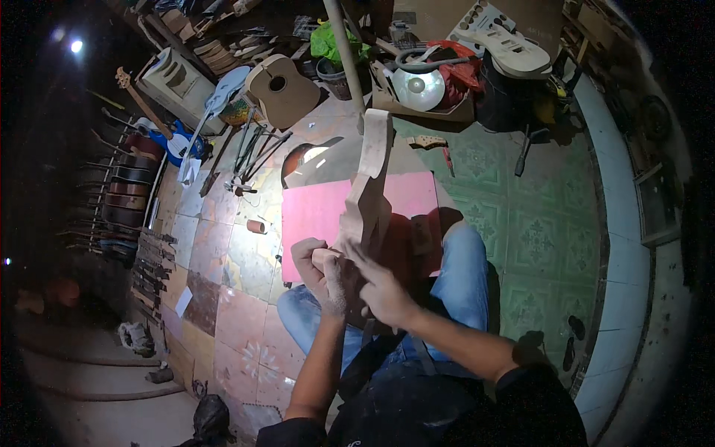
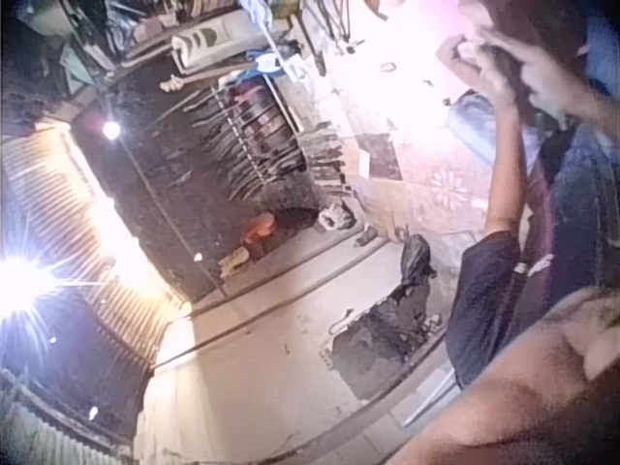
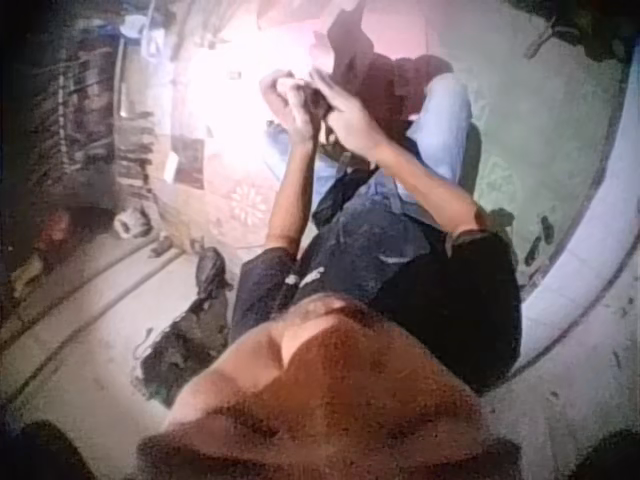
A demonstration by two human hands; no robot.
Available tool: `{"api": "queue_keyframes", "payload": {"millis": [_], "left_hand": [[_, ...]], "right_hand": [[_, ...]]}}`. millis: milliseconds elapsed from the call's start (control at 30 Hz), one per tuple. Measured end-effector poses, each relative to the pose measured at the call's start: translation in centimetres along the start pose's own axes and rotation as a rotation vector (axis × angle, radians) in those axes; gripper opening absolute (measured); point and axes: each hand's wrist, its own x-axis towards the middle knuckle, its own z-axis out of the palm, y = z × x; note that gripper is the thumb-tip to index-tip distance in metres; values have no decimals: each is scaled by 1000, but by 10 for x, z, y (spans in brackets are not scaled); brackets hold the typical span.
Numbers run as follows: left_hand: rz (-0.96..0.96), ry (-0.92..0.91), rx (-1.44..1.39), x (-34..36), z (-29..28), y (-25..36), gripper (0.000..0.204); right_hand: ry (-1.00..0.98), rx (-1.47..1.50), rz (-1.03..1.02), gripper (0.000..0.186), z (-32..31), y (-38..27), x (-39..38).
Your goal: The person sands the edges and flat surfaces of a wooden electric guitar body using a sanding block, turning the body over and around to reach different sections.
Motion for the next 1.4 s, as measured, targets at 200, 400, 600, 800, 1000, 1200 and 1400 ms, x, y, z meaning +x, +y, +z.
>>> {"api": "queue_keyframes", "payload": {"millis": [200,400,600,800,1000,1200,1400], "left_hand": [[52,-85,25,3,8,24,46],[-34,-85,-12,8,3,9,40],[-29,-208,-40,13,9,12,37],[-81,-95,-10,25,-10,5,32],[-11,-216,-15,28,-8,5,30],[-52,-224,21,40,-10,4,32],[-13,-187,53,39,4,-1,31]], "right_hand": [[-239,-927,-344,59,-75,35,25],[171,-912,-831,64,-115,-31,86],[77,-1371,-706,69,-183,40,132],[-128,-287,253,67,-124,-17,119],[99,-1143,-610,67,-120,11,114],[-159,-1409,-155,62,-155,-9,121],[195,-1271,-752,53,-153,3,114]]}}
